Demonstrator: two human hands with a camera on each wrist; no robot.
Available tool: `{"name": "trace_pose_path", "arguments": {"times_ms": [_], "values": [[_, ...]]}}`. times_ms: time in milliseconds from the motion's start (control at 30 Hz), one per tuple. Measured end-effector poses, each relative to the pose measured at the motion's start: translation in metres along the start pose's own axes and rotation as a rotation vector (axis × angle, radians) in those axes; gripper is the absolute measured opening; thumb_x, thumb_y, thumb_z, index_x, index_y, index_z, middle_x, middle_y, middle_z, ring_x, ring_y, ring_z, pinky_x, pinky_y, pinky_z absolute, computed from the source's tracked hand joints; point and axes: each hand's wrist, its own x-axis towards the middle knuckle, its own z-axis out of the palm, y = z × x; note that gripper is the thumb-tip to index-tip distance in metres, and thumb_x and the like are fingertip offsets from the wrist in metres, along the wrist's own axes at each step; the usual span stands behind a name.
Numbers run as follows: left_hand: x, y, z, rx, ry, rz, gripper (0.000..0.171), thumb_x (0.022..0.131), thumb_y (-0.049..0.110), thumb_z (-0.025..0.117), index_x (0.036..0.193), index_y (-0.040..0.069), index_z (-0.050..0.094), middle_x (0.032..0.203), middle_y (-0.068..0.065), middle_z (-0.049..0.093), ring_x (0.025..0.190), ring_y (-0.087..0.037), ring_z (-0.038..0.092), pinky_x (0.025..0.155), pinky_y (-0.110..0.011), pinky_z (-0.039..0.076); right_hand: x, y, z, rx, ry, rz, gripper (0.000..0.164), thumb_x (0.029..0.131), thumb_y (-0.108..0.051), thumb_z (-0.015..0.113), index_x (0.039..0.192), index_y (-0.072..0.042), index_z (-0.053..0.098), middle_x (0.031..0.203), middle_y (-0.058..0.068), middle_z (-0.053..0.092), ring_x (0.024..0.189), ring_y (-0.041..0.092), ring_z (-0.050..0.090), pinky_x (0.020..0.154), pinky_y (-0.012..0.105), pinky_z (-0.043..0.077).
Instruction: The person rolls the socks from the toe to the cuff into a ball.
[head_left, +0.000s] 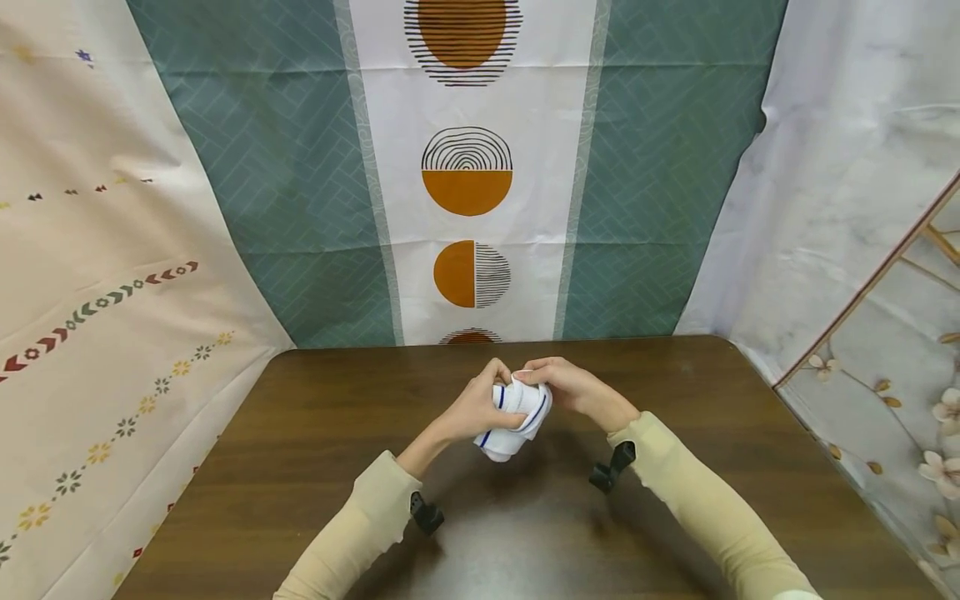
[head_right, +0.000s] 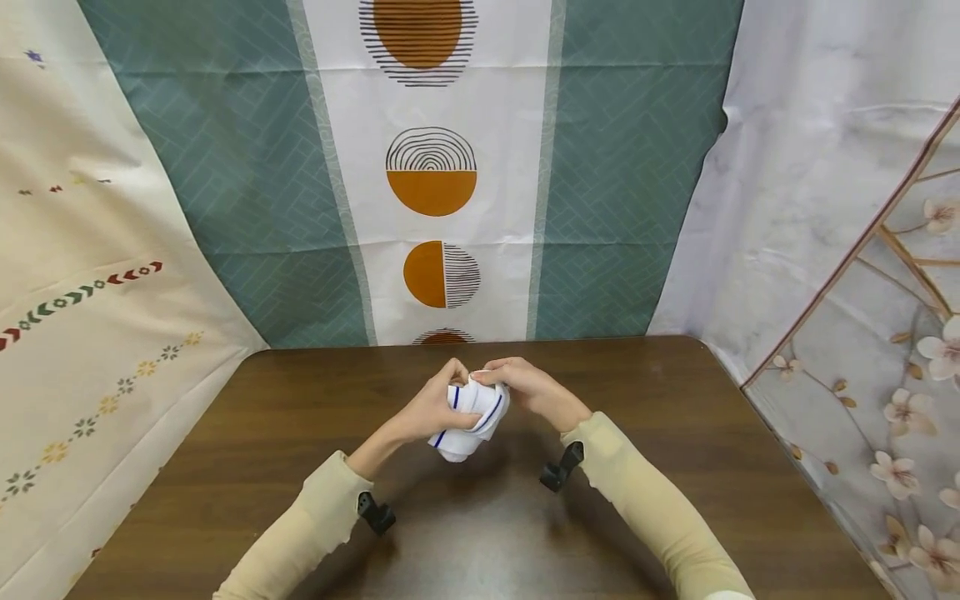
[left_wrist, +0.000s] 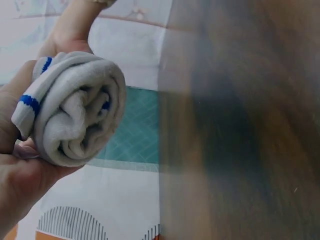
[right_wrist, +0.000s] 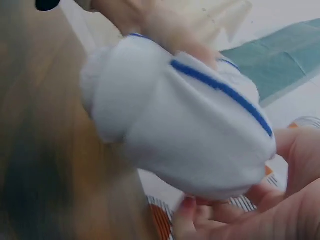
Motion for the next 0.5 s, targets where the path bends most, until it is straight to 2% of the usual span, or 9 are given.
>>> {"name": "trace_pose_path", "arguments": {"times_ms": [67, 167, 233, 300, 400, 500], "values": [[0.001, 0.002, -0.002, -0.021, -0.001, 0.029, 0.058, 0.076, 0.013, 0.079, 0.116, 0.012, 0.036, 0.102, -0.013, 0.06, 0.083, -0.018, 0.061, 0.067, -0.028, 0.053, 0.0, -0.004, -0.003, 0.03, -0.074, 0.059, 0.019, 0.095, -0.013, 0.053, 0.077, -0.016, 0.058, 0.074, -0.005, 0.06, 0.069, 0.008, 0.058, 0.065, 0.024, 0.047], [0.002, 0.004, -0.003, -0.092, -0.022, 0.059, 0.056, 0.079, 0.01, 0.077, 0.121, 0.017, 0.042, 0.106, -0.011, 0.059, 0.085, -0.02, 0.06, 0.068, -0.031, 0.053, 0.0, -0.009, -0.008, 0.078, -0.148, 0.146, 0.02, 0.096, -0.012, 0.047, 0.082, -0.016, 0.061, 0.078, -0.004, 0.061, 0.072, 0.008, 0.059, 0.067, 0.023, 0.048], [0.002, 0.004, -0.002, -0.178, -0.029, 0.044, 0.048, 0.08, 0.008, 0.076, 0.118, 0.017, 0.049, 0.108, -0.01, 0.058, 0.085, -0.02, 0.06, 0.067, -0.032, 0.053, 0.0, -0.009, -0.012, 0.114, -0.174, 0.181, 0.026, 0.095, -0.011, 0.044, 0.081, -0.016, 0.065, 0.079, -0.004, 0.063, 0.072, 0.008, 0.06, 0.067, 0.022, 0.049], [0.002, 0.004, -0.001, -0.315, -0.03, 0.001, 0.042, 0.082, 0.005, 0.074, 0.117, 0.012, 0.052, 0.106, -0.012, 0.057, 0.083, -0.02, 0.061, 0.065, -0.034, 0.055, 0.001, -0.007, -0.013, 0.161, -0.183, 0.192, 0.032, 0.096, -0.012, 0.042, 0.079, -0.017, 0.069, 0.078, -0.005, 0.064, 0.071, 0.008, 0.06, 0.065, 0.021, 0.05], [0.001, 0.003, 0.001, -0.52, -0.01, -0.073, 0.036, 0.086, 0.001, 0.067, 0.117, 0.006, 0.05, 0.101, -0.01, 0.057, 0.079, -0.019, 0.063, 0.061, -0.033, 0.056, 0.003, -0.001, -0.012, 0.204, -0.183, 0.121, 0.034, 0.098, -0.014, 0.04, 0.082, -0.019, 0.07, 0.078, -0.007, 0.064, 0.071, 0.006, 0.061, 0.063, 0.02, 0.05], [0.001, 0.003, 0.002, -0.701, -0.016, -0.145, 0.022, 0.092, 0.002, 0.058, 0.112, 0.007, 0.051, 0.098, -0.002, 0.059, 0.079, -0.014, 0.065, 0.061, -0.029, 0.056, 0.006, 0.007, -0.01, 0.185, -0.169, -0.075, 0.023, 0.099, -0.016, 0.043, 0.094, -0.019, 0.065, 0.086, -0.008, 0.064, 0.076, 0.005, 0.06, 0.065, 0.02, 0.05]]}}
